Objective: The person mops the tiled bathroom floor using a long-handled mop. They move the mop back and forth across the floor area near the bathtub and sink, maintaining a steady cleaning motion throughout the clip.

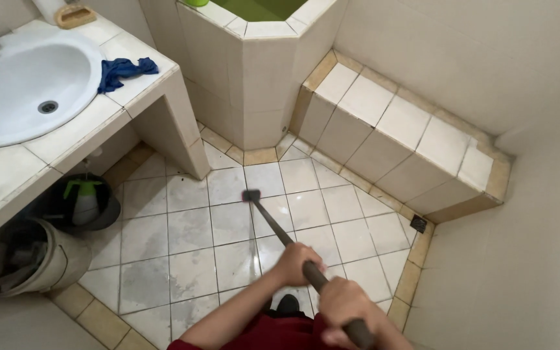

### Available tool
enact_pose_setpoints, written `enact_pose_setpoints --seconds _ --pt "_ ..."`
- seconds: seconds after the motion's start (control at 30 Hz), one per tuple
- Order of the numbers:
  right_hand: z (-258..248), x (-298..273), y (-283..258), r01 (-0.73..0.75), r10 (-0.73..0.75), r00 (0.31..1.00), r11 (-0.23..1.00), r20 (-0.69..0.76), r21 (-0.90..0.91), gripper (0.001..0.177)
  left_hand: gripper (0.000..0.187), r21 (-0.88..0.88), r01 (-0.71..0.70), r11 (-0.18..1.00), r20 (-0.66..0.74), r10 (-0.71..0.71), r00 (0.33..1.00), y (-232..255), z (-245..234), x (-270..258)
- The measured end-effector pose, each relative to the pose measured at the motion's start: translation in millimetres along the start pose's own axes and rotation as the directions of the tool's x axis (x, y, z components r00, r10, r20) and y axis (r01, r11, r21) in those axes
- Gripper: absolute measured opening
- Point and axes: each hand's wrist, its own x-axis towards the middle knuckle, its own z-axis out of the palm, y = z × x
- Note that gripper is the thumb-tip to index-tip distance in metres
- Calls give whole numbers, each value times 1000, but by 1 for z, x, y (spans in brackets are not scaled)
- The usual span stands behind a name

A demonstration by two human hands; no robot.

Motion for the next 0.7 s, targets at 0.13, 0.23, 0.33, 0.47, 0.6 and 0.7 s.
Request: enact_pose_setpoints --seconds 0.13,0.23,0.33,0.47,0.6,0.7 --pt "17 -15 72 81 -84 996 994 -37 -78 50 14 14 63 998 71 -63 995 -43 -24 7" --pt "26 -16 100 -5 1 999 991 -35 -132 47 29 41 58 997 21 -59 998 -64 -34 7" --pt "30 -13 105 -23 19 999 993 -32 -113 51 41 101 -39 994 51 34 998 -82 -35 6" --pt "18 -3 75 8 -10 1000 994 -12 -112 51 39 105 -1 995 5 1 1000 -48 -34 7" --pt "-2 16 13 35 -35 997 999 68 5 50 9 31 58 998 30 -58 998 -8 -22 4" --pt "-10 -6 -4 6 -19 987 996 159 85 49 11 -28 137 990 122 -132 984 47 -21 -3"
